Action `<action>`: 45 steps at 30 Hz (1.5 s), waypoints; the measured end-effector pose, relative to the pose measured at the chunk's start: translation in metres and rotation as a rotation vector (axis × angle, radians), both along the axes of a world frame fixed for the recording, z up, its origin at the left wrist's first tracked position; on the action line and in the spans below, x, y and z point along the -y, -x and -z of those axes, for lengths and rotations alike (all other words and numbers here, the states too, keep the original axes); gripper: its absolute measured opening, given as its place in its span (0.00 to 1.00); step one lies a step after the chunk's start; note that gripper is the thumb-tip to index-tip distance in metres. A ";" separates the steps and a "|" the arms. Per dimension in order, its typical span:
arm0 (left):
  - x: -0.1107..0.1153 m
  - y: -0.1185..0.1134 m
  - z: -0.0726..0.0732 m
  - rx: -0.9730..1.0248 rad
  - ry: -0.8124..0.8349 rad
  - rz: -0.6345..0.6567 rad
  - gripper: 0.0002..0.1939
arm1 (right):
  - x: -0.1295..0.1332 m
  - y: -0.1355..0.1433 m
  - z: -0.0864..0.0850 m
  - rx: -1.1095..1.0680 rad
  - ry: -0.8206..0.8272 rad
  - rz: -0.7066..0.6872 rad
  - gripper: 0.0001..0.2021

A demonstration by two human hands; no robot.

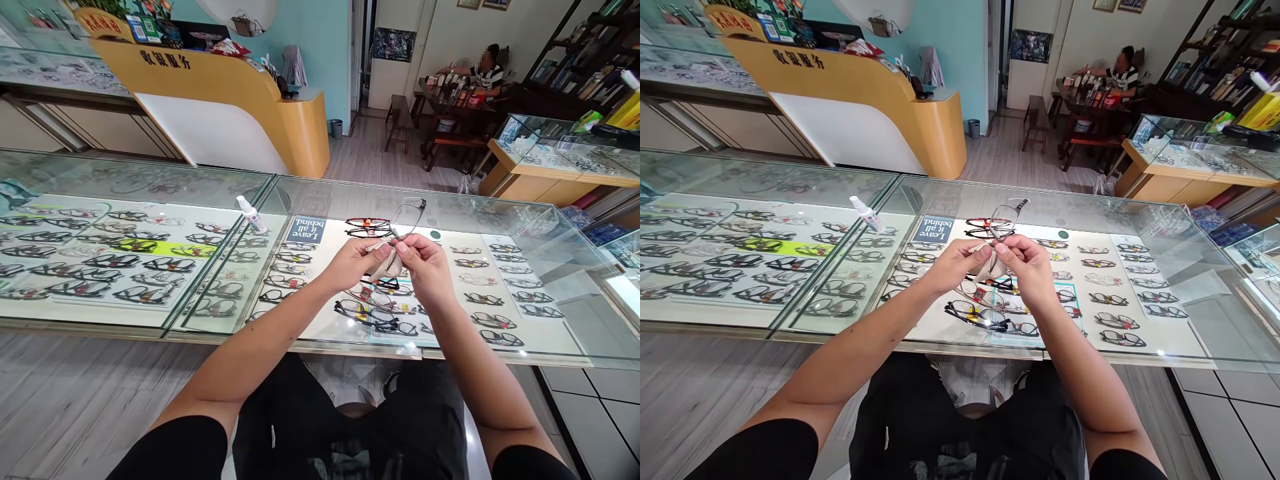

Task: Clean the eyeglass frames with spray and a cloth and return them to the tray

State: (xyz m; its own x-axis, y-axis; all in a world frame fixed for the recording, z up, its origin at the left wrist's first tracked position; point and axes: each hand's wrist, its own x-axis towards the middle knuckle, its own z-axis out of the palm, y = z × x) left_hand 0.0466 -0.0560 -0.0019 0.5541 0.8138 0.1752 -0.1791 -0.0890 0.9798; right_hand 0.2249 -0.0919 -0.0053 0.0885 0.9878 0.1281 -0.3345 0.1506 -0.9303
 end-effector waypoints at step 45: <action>0.000 -0.007 0.011 0.088 0.083 -0.080 0.29 | -0.002 -0.002 -0.001 -0.014 -0.061 -0.009 0.19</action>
